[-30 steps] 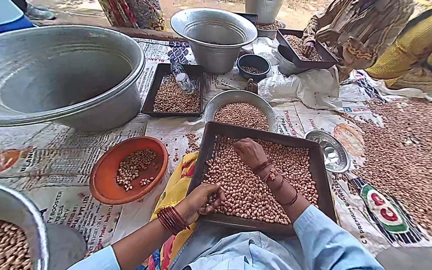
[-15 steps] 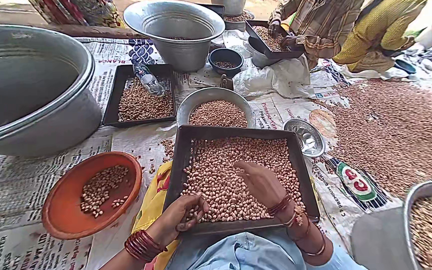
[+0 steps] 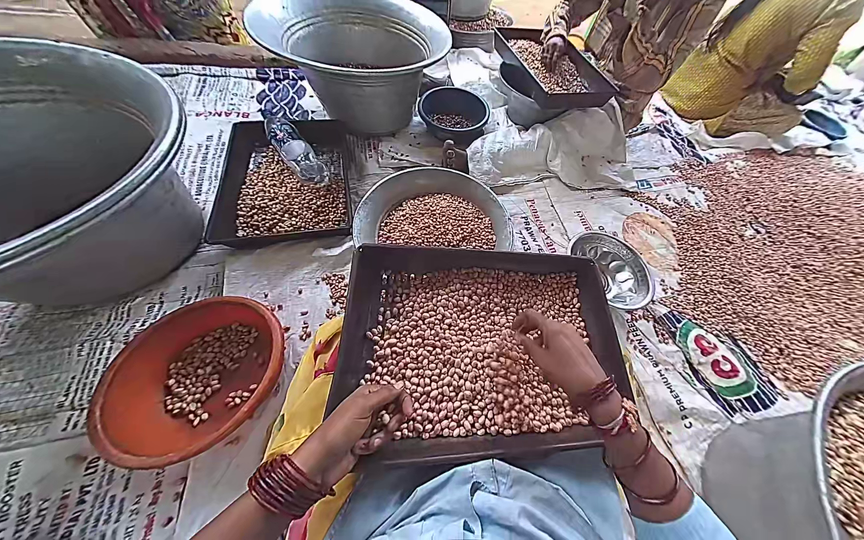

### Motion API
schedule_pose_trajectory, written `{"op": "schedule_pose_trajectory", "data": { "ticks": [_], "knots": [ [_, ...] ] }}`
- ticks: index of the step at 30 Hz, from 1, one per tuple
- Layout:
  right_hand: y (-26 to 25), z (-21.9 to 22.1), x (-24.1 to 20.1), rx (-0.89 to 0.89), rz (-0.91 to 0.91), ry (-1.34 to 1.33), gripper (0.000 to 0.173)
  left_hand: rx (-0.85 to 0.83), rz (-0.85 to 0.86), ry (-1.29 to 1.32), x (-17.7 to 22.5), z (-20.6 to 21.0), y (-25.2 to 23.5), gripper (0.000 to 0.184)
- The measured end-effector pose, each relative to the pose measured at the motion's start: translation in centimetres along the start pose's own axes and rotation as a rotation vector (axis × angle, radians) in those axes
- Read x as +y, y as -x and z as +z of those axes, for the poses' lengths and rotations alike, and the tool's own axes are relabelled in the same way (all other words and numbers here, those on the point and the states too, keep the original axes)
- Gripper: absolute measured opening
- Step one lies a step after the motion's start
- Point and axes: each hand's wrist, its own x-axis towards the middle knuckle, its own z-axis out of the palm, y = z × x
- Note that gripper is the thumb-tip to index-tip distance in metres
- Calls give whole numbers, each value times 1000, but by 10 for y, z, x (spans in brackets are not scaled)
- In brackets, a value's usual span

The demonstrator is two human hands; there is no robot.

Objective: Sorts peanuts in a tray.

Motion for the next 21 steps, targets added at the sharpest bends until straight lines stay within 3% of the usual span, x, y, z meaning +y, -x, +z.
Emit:
{"op": "schedule_pose_trajectory", "data": {
  "ticks": [3, 9, 14, 19, 21],
  "knots": [
    [-44, 1, 0, 346, -138, 66, 22, -6, 9, -11, 0, -1, 0, 51],
    [-95, 9, 4, 181, -57, 250, 24, -34, 9, -6, 1, -1, 1, 50],
    [-83, 8, 0, 179, -93, 182, 24, -22, -2, 13, 1, -1, -1, 50],
    [-22, 5, -34, 155, -456, -386, 18, 3, -17, -8, 1, 0, 0, 58],
    [-12, 7, -27, 267, -462, -232, 16, -25, -28, -19, 2, -1, 0, 61]
  ]
}}
